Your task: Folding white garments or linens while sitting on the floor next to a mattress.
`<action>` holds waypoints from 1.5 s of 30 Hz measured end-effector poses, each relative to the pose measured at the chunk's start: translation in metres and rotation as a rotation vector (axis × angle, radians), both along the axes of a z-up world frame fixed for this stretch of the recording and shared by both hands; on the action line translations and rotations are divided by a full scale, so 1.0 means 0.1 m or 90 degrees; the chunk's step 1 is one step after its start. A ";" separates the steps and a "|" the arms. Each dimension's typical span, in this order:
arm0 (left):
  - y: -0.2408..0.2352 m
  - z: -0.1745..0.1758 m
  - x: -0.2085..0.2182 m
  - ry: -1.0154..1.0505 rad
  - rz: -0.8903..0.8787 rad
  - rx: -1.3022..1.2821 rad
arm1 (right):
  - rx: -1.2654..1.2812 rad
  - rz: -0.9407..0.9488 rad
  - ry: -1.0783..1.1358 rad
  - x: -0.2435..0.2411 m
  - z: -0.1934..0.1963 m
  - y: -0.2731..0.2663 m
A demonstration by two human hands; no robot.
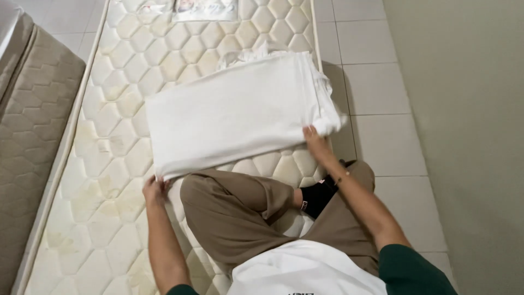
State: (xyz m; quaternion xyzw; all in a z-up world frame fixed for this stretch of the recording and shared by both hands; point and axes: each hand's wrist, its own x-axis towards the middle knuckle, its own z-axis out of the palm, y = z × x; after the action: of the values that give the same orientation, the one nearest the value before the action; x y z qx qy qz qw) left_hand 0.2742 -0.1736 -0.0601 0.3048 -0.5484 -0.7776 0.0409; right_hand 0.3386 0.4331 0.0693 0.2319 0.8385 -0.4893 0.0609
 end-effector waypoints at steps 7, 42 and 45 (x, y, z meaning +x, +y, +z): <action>-0.23 -0.23 0.02 0.014 -0.040 -0.097 | 0.492 0.260 0.361 0.02 -1.53 0.73; 4.30 1.10 0.25 0.195 -0.807 -1.114 | -0.035 -0.321 0.197 -0.12 -1.61 1.59; 4.23 0.26 0.09 0.371 -0.571 -1.208 | -0.078 -0.364 0.191 0.15 -1.29 0.96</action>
State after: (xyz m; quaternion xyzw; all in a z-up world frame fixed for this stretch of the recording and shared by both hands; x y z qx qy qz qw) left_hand 0.2829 0.2494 -0.0338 -0.2748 -0.9559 -0.0243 0.1003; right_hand 0.3538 0.5294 -0.0602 0.3790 0.7082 -0.5648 -0.1893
